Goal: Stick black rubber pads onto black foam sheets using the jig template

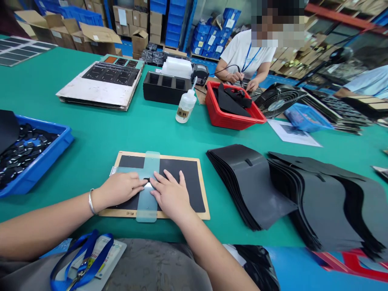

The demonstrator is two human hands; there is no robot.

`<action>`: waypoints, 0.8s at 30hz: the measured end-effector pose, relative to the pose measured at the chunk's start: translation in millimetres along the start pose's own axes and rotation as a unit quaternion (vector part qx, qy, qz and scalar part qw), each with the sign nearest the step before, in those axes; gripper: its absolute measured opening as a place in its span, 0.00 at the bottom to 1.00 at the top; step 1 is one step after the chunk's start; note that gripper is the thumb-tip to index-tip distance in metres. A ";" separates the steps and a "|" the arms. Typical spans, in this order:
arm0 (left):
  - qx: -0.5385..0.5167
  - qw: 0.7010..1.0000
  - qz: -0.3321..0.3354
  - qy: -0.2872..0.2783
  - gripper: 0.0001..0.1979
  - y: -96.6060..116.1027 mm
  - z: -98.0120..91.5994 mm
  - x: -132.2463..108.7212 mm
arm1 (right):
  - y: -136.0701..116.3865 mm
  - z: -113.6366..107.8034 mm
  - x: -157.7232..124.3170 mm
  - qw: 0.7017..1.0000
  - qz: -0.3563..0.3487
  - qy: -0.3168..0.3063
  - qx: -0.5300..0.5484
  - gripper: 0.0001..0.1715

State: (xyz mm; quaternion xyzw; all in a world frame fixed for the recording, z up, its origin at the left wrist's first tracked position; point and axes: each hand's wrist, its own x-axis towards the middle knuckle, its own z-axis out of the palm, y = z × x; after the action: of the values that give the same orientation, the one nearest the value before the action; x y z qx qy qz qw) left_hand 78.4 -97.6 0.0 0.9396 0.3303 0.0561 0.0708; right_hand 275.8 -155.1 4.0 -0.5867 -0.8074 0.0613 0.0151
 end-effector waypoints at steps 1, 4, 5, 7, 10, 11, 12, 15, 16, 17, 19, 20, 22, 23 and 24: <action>0.014 1.000 0.011 -0.017 0.16 1.8 -3.1 -2.4 | -0.2 0.7 -0.2 1.000 0.000 0.002 -0.002 0.22; 0.037 0.998 0.022 -0.046 0.17 4.9 -9.2 -6.7 | -1.0 2.0 -0.9 1.000 0.001 0.006 -0.008 0.22; 0.038 0.998 0.020 -0.050 0.17 4.9 -10.0 -7.1 | -1.4 1.9 -1.0 1.000 0.001 0.006 -0.011 0.22; 0.032 0.998 0.017 -0.055 0.18 3.9 -10.4 -7.0 | -2.6 0.7 -0.8 1.000 0.000 0.004 -0.021 0.22; 0.019 0.998 0.013 -0.059 0.18 2.2 -10.2 -6.4 | -5.5 -2.6 0.3 0.999 -0.007 0.001 -0.040 0.22; 0.016 0.998 0.012 -0.059 0.18 2.0 -10.3 -6.4 | -6.9 -3.7 0.8 0.999 -0.009 0.000 -0.047 0.22; 0.015 0.998 0.009 -0.060 0.19 2.1 -10.4 -6.3 | -8.6 -4.5 1.4 0.998 -0.011 -0.002 -0.055 0.23; 0.018 0.998 0.006 -0.061 0.20 3.7 -11.0 -5.6 | -14.5 -6.0 4.4 0.997 -0.017 -0.013 -0.072 0.24; 0.020 0.998 0.007 -0.061 0.20 4.5 -11.1 -5.1 | -16.2 -6.5 5.8 0.997 -0.021 -0.017 -0.075 0.25; 0.022 0.998 0.008 -0.062 0.20 5.3 -11.1 -4.4 | -17.4 -7.3 7.5 0.997 -0.026 -0.020 -0.077 0.26; 0.026 0.998 0.012 -0.062 0.20 6.6 -10.9 -2.8 | -17.3 -9.8 10.8 0.996 -0.033 -0.022 -0.077 0.27; 0.026 0.998 0.012 -0.062 0.20 7.0 -10.7 -2.1 | -15.9 -11.5 12.1 0.996 -0.031 -0.023 -0.075 0.26; 0.022 0.998 0.008 -0.062 0.20 6.4 -10.5 -1.2 | -10.7 -14.5 13.3 0.997 -0.017 -0.027 -0.065 0.24; 0.013 0.998 0.005 -0.064 0.20 5.3 -10.6 -1.0 | -7.5 -15.2 13.0 0.998 -0.009 -0.032 -0.055 0.23; 0.000 0.998 0.001 -0.064 0.20 3.4 -10.9 -0.7 | -4.6 -15.0 12.2 0.998 -0.004 -0.037 -0.040 0.22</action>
State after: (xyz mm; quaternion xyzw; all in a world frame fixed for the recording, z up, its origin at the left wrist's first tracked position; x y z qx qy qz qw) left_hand 78.2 -99.6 11.3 0.9414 0.3244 -0.0040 0.0922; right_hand 269.1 -143.7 18.9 -0.5805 -0.8118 0.0503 -0.0381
